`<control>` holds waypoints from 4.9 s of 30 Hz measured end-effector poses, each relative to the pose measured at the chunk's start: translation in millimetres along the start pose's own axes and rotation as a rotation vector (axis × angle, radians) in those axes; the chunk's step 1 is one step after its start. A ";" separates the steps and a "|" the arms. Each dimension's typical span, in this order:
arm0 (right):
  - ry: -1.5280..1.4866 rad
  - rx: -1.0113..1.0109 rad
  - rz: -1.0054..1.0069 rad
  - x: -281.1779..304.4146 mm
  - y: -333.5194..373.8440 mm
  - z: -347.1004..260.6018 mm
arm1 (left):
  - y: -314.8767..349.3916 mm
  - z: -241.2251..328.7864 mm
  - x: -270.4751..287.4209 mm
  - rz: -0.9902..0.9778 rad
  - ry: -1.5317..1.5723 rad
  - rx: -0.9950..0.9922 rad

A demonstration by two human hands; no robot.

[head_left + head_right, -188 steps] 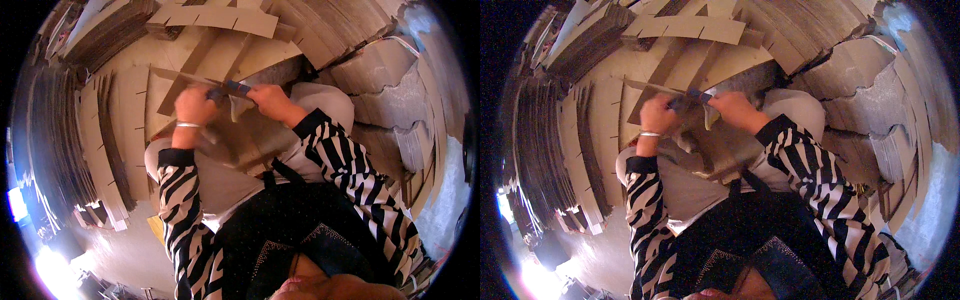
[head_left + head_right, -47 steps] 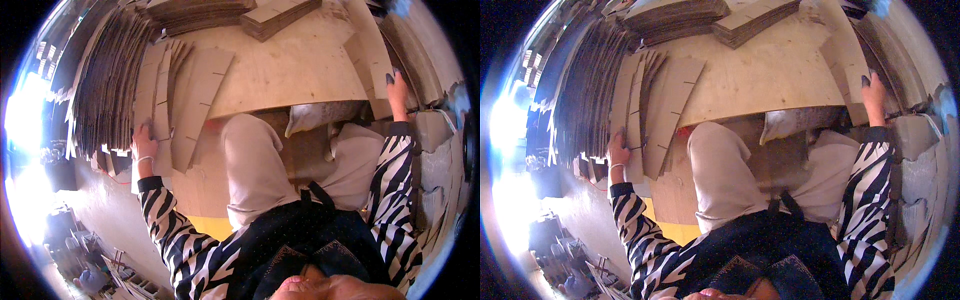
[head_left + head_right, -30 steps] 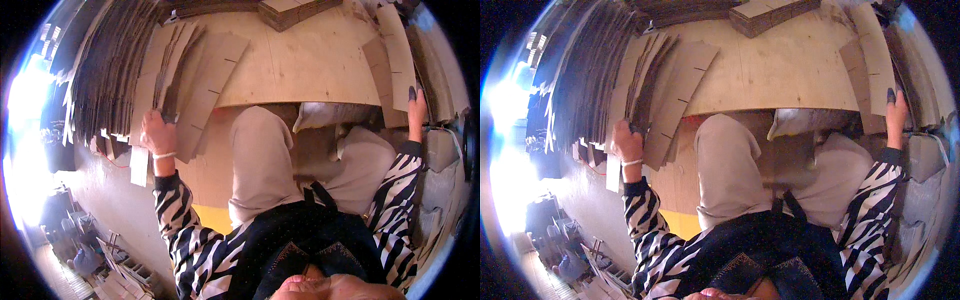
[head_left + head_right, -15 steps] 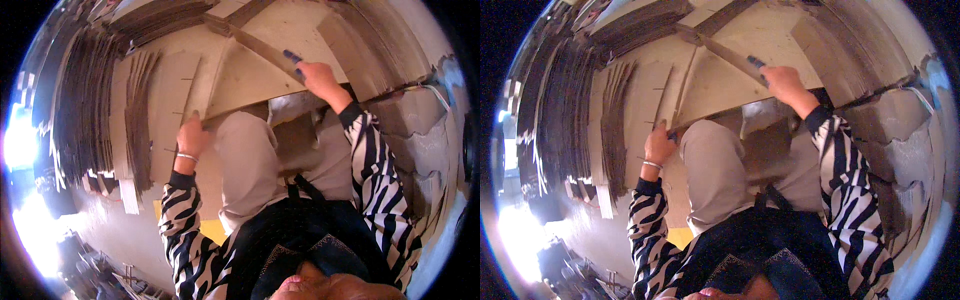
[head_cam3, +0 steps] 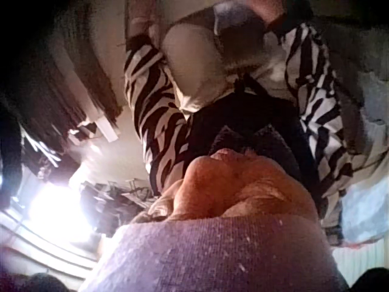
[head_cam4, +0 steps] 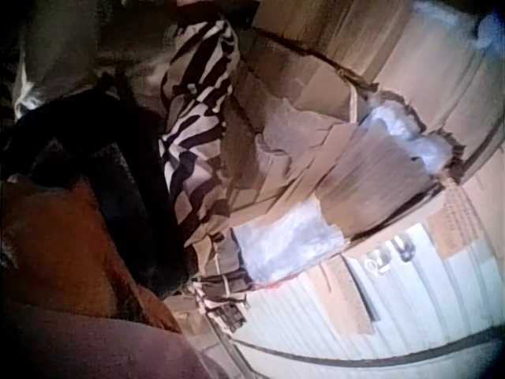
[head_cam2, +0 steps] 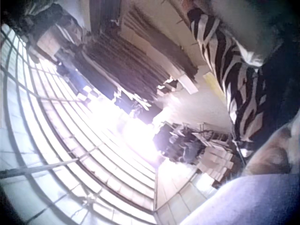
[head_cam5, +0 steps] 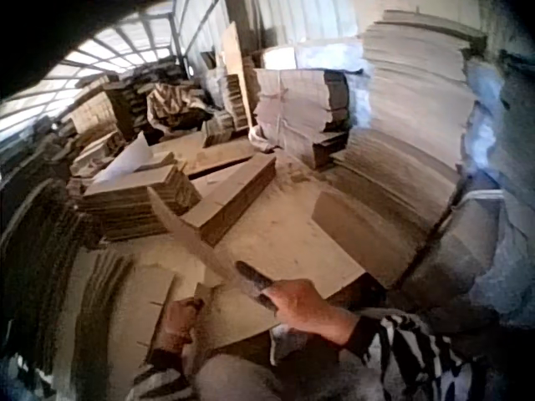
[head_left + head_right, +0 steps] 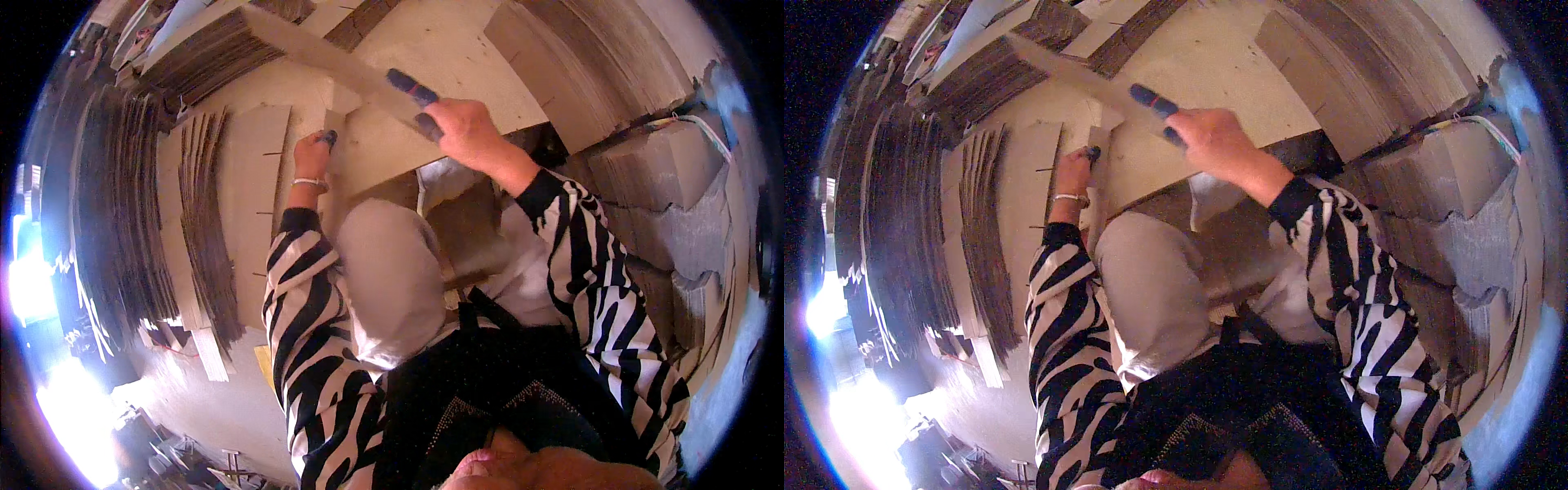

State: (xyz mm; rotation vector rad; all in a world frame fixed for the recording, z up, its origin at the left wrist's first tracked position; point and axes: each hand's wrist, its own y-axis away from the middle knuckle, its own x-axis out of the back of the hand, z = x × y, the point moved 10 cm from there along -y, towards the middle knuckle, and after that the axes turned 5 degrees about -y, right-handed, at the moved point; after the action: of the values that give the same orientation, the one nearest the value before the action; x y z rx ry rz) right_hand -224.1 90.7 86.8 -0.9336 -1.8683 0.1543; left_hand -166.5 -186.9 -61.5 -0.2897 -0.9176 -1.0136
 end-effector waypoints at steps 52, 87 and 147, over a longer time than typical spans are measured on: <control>0.194 -0.076 -0.329 -49.7 5.0 31.1 | 39.9 69.2 53.2 -0.019 0.036 -0.358; -0.387 -0.140 -0.104 21.0 15.2 -7.3 | 85.6 42.3 57.0 0.131 -0.662 -0.167; 0.819 -0.815 -0.175 126.9 153.6 246.9 | 39.0 120.3 9.6 0.198 -0.628 -0.280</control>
State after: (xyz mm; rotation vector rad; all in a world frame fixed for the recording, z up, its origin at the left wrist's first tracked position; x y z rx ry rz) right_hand -370.8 352.1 -17.2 -1.1146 -1.1894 -1.0191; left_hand -195.0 -100.1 26.4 -0.9548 -1.2770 -0.8749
